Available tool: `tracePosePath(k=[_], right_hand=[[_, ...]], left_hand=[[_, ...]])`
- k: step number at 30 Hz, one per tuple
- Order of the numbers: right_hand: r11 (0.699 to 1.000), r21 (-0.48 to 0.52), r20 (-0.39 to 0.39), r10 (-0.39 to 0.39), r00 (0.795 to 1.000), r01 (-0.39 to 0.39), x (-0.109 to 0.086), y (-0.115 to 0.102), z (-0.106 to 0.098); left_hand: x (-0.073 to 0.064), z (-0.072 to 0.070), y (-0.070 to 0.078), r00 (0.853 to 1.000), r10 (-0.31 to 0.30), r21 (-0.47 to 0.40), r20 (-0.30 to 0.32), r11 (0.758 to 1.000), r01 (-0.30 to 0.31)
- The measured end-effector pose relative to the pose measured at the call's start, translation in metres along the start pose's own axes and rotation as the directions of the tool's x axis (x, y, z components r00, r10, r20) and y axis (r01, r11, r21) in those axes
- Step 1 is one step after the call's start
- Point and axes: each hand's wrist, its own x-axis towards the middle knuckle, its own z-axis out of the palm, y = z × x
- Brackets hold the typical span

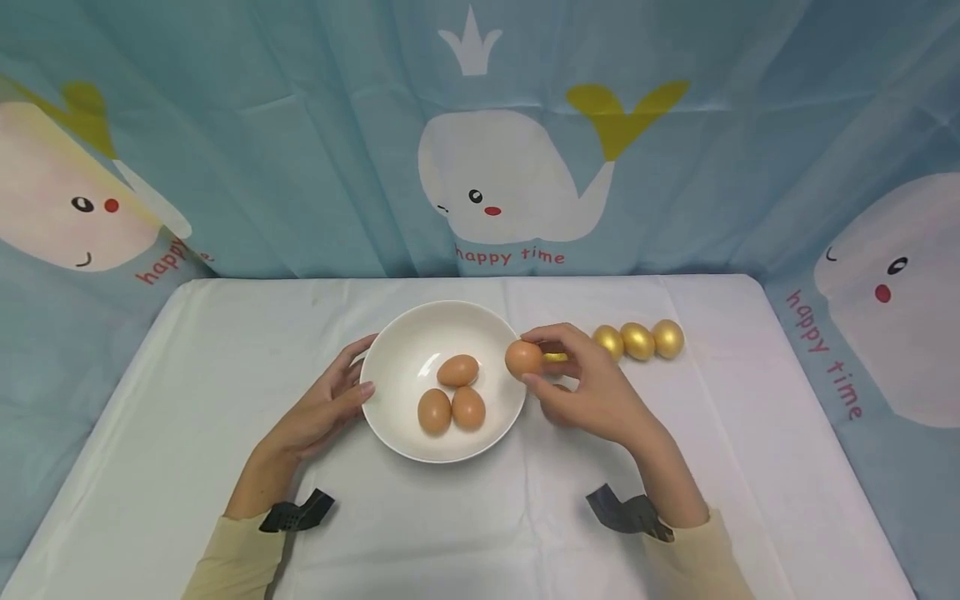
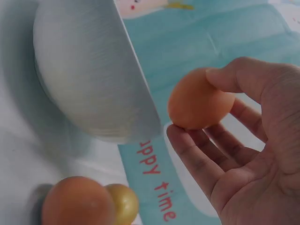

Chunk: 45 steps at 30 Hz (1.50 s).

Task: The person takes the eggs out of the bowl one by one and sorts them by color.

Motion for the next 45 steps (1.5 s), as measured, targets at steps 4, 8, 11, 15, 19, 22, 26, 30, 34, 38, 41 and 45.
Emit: tracePosePath(k=[4, 8, 11, 15, 19, 22, 26, 30, 34, 38, 41, 45], right_hand=[[1.0, 0.005, -0.064, 0.019, 0.998, -0.019, -0.009, 0.007, -0.001], [0.999, 0.038, -0.125, 0.008, 0.992, -0.003, -0.018, 0.014, -0.001], [0.999, 0.051, -0.158, -0.001, 0.987, 0.01, -0.022, 0.018, -0.003], [1.0, 0.03, -0.178, 0.004, 0.984, 0.001, -0.024, 0.022, -0.006], [1.0, 0.002, -0.187, 0.018, 0.982, -0.018, -0.027, 0.024, -0.008], [0.999, -0.027, -0.198, 0.025, 0.98, -0.031, -0.03, 0.026, -0.011], [0.994, -0.091, -0.208, 0.042, 0.977, -0.062, -0.034, 0.029, -0.018], [0.984, -0.135, -0.207, 0.091, 0.974, -0.12, -0.038, 0.034, -0.025], [0.973, -0.156, -0.19, 0.138, 0.972, -0.169, -0.041, 0.038, -0.029], [0.966, -0.181, -0.166, 0.155, 0.974, -0.185, -0.045, 0.043, -0.032], [0.961, -0.201, -0.149, 0.16, 0.976, -0.188, -0.046, 0.046, -0.033], [0.941, -0.251, -0.146, 0.192, 0.97, -0.225, -0.046, 0.047, -0.034]], left_hand=[[0.0, 0.0, 0.001, 1.0, 0.002, 0.0, -0.002, 1.0, -0.002], [0.001, 0.0, 0.001, 1.0, 0.008, 0.002, 0.001, 1.0, -0.008], [0.001, 0.0, 0.0, 1.0, 0.009, 0.006, 0.002, 1.0, -0.009], [0.001, 0.0, 0.0, 1.0, 0.006, 0.009, 0.003, 1.0, -0.006], [0.001, -0.001, -0.001, 1.0, 0.008, 0.002, 0.011, 1.0, -0.009], [0.0, -0.001, -0.001, 1.0, 0.01, 0.002, 0.01, 1.0, -0.01], [0.0, -0.001, -0.001, 1.0, 0.009, 0.007, 0.002, 1.0, -0.009], [0.0, 0.001, -0.001, 1.0, 0.015, 0.008, 0.003, 1.0, -0.015], [0.001, 0.002, -0.001, 1.0, 0.021, 0.003, 0.012, 1.0, -0.021], [0.001, 0.002, -0.002, 1.0, 0.022, -0.004, 0.018, 1.0, -0.022], [0.0, 0.002, -0.002, 1.0, 0.025, -0.005, 0.017, 1.0, -0.025], [0.0, 0.0, -0.002, 1.0, 0.026, 0.001, 0.013, 1.0, -0.026]])
